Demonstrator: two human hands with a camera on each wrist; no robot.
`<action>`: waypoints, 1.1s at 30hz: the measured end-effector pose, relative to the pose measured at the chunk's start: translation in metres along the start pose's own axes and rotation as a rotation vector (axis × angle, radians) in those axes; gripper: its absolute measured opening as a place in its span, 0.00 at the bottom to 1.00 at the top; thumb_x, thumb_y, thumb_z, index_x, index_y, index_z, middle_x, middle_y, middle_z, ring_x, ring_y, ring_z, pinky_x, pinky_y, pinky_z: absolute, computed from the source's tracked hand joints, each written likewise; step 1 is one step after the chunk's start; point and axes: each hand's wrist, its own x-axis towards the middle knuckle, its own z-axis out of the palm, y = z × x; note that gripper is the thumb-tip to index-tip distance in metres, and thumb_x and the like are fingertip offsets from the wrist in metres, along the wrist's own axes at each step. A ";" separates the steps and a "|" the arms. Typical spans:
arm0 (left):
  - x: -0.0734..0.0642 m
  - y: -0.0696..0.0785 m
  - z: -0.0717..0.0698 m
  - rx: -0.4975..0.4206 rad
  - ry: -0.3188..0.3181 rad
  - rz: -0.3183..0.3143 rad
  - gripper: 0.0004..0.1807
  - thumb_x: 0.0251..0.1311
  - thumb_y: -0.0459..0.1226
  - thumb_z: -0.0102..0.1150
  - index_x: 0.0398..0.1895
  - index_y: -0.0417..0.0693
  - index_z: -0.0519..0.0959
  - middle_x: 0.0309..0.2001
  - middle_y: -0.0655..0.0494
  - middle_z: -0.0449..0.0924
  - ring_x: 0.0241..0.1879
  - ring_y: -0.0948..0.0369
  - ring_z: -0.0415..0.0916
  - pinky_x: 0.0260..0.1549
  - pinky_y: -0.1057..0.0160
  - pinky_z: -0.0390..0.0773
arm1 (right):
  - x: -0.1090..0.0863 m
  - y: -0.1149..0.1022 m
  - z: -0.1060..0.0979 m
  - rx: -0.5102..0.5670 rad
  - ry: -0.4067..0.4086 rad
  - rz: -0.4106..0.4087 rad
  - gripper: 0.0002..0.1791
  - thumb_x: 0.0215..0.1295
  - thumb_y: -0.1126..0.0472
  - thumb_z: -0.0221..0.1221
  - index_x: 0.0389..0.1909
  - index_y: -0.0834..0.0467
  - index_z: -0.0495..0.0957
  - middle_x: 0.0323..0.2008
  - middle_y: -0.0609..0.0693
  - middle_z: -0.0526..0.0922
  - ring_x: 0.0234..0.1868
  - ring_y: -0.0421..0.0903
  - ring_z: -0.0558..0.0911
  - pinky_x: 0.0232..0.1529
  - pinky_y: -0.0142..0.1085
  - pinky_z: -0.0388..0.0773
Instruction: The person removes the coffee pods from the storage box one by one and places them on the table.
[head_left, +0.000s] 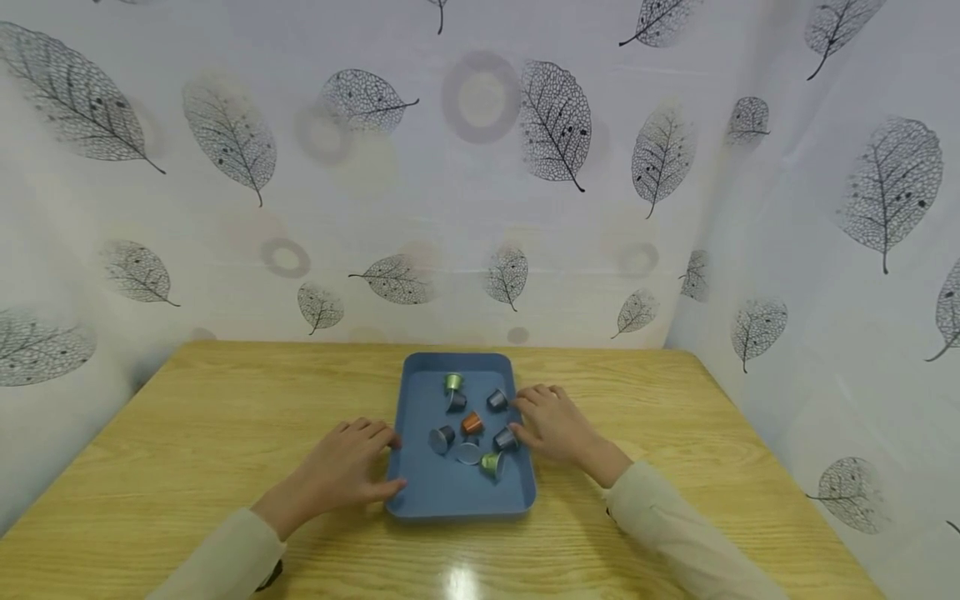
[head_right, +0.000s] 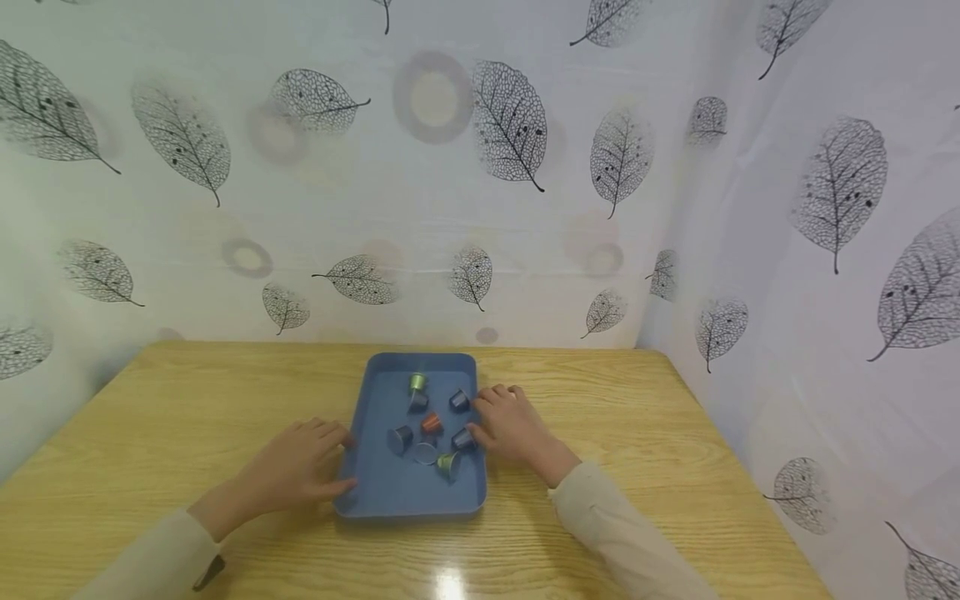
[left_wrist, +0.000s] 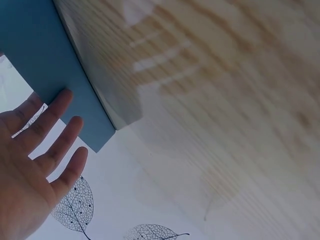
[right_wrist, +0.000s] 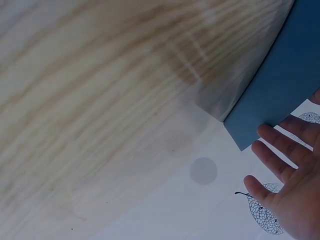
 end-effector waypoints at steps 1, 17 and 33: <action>-0.001 0.000 -0.001 -0.002 0.000 -0.001 0.24 0.45 0.60 0.59 0.39 0.55 0.76 0.42 0.59 0.78 0.44 0.57 0.73 0.44 0.53 0.73 | 0.000 -0.001 0.000 -0.003 0.003 -0.004 0.23 0.64 0.47 0.51 0.51 0.58 0.75 0.53 0.53 0.75 0.55 0.51 0.72 0.57 0.50 0.65; -0.009 -0.003 -0.005 0.006 -0.017 0.003 0.26 0.44 0.62 0.59 0.39 0.55 0.76 0.41 0.62 0.77 0.42 0.60 0.71 0.42 0.54 0.71 | -0.001 -0.010 -0.001 -0.051 0.046 -0.038 0.21 0.64 0.46 0.51 0.49 0.56 0.76 0.51 0.51 0.77 0.53 0.49 0.74 0.54 0.48 0.68; -0.010 0.000 -0.010 0.018 -0.014 0.004 0.22 0.47 0.59 0.59 0.37 0.56 0.77 0.40 0.62 0.77 0.40 0.61 0.71 0.39 0.55 0.72 | -0.001 -0.012 -0.001 -0.016 0.031 -0.027 0.21 0.64 0.46 0.51 0.49 0.56 0.76 0.52 0.52 0.76 0.54 0.50 0.73 0.55 0.49 0.67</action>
